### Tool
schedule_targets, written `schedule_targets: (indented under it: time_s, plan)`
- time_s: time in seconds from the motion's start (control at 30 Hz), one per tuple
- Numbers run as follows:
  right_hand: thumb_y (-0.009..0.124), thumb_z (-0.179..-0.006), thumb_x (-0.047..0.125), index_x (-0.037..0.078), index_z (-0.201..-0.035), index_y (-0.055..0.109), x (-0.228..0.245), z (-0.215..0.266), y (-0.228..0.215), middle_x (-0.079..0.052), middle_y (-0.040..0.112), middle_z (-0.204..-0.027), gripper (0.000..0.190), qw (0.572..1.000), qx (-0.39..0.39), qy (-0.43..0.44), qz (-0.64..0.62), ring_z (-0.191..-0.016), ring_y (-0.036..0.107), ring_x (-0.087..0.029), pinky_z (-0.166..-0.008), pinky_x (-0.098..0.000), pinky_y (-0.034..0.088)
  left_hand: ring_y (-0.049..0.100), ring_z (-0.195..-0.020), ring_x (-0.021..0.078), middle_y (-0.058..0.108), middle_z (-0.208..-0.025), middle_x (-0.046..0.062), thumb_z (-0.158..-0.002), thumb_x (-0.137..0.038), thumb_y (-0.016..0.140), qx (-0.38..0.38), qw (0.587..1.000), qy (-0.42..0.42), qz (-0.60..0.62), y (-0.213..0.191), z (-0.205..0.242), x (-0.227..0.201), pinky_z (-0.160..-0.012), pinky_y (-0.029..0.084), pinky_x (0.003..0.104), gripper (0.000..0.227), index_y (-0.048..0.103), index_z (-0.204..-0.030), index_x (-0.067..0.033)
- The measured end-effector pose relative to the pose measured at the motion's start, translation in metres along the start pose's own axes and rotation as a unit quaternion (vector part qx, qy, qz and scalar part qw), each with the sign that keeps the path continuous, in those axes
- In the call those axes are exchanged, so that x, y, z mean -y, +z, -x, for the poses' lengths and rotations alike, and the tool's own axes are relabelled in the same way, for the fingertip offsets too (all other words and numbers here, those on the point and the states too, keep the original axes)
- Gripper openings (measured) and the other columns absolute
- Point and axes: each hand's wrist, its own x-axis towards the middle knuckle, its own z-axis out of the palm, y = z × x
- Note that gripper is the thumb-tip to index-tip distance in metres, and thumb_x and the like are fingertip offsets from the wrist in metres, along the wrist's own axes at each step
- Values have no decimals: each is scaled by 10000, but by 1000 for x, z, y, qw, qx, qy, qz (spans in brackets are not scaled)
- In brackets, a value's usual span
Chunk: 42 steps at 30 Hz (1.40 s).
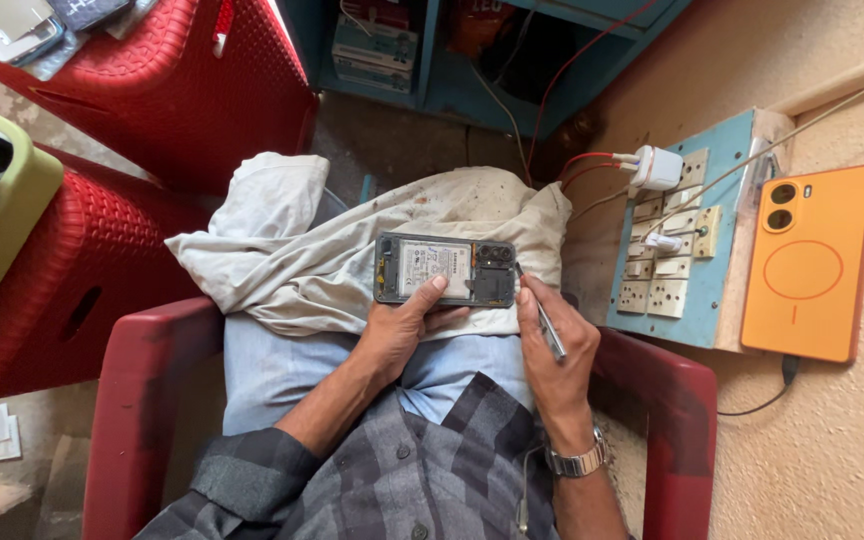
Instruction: The person cleans the internal components of a disassembled mobile phone using a brush and then uses a small metal tool to pry or adjust parts near the battery and camera module.
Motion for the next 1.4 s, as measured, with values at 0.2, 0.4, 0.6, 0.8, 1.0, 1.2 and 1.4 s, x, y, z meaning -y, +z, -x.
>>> schedule_targets:
  time_s: [0.2, 0.4, 0.6, 0.8, 1.0, 1.2, 1.4]
  plan:
    - [626, -1002, 170, -48, -1165, 724, 9, 26, -11, -180, 781, -1016, 289, 999, 19, 24, -9, -892, 779, -223, -776, -311, 597, 720, -991, 279, 675, -1171, 187, -934, -144, 685, -9, 1000, 5, 7, -3, -1, 2, -825, 677, 380, 397, 578, -1250, 71]
    - [623, -1005, 169, -35, -1171, 728, 5, 22, -8, -184, 781, -1006, 283, 1000, 3, 22, -7, -876, 778, -222, -750, -310, 603, 726, -979, 270, 684, -1156, 181, -931, -148, 684, -13, 1000, 0, -2, -1, -4, 1, -825, 681, 377, 381, 588, -1237, 58]
    - [628, -1016, 139, -42, -1178, 725, -2, -8, 7, -194, 779, -991, 261, 1000, -19, -7, 12, -848, 774, -229, -748, -324, 589, 731, -982, 278, 689, -1158, 187, -933, -153, 682, -13, 1000, -8, 1, -2, -3, 1, -829, 677, 371, 382, 588, -1238, 57]
    - [635, -1011, 141, -45, -1168, 720, 6, 16, -1, -201, 772, -1020, 257, 1000, -18, -2, 14, -904, 776, -237, -778, -323, 592, 719, -1001, 278, 675, -1171, 182, -941, -151, 680, -9, 1000, -9, 13, -4, -3, 3, -844, 674, 379, 386, 583, -1247, 63]
    - [627, -1019, 146, -43, -1178, 720, -5, -7, 8, -186, 777, -1027, 265, 1000, -29, 6, -8, -899, 774, -232, -787, -322, 590, 711, -1043, 274, 665, -1197, 176, -937, -151, 674, 5, 1000, -14, 14, -1, -3, 0, -873, 670, 389, 394, 569, -1262, 46]
    - [639, -1027, 136, -35, -1174, 725, -13, -15, 16, -186, 772, -1068, 241, 999, -40, -23, -14, -964, 771, -251, -823, -337, 596, 710, -1045, 280, 668, -1197, 171, -940, -155, 671, 5, 999, -21, 24, -5, -6, -1, -876, 659, 392, 397, 570, -1271, 40]
    - [657, -1013, 104, -24, -1193, 722, -21, -14, 17, -188, 765, -1097, 230, 999, -40, -33, -16, -1000, 762, -260, -850, -346, 590, 712, -1041, 275, 676, -1182, 179, -944, -147, 670, -2, 999, -34, 25, -8, -8, 1, -879, 669, 400, 384, 577, -1252, 61]
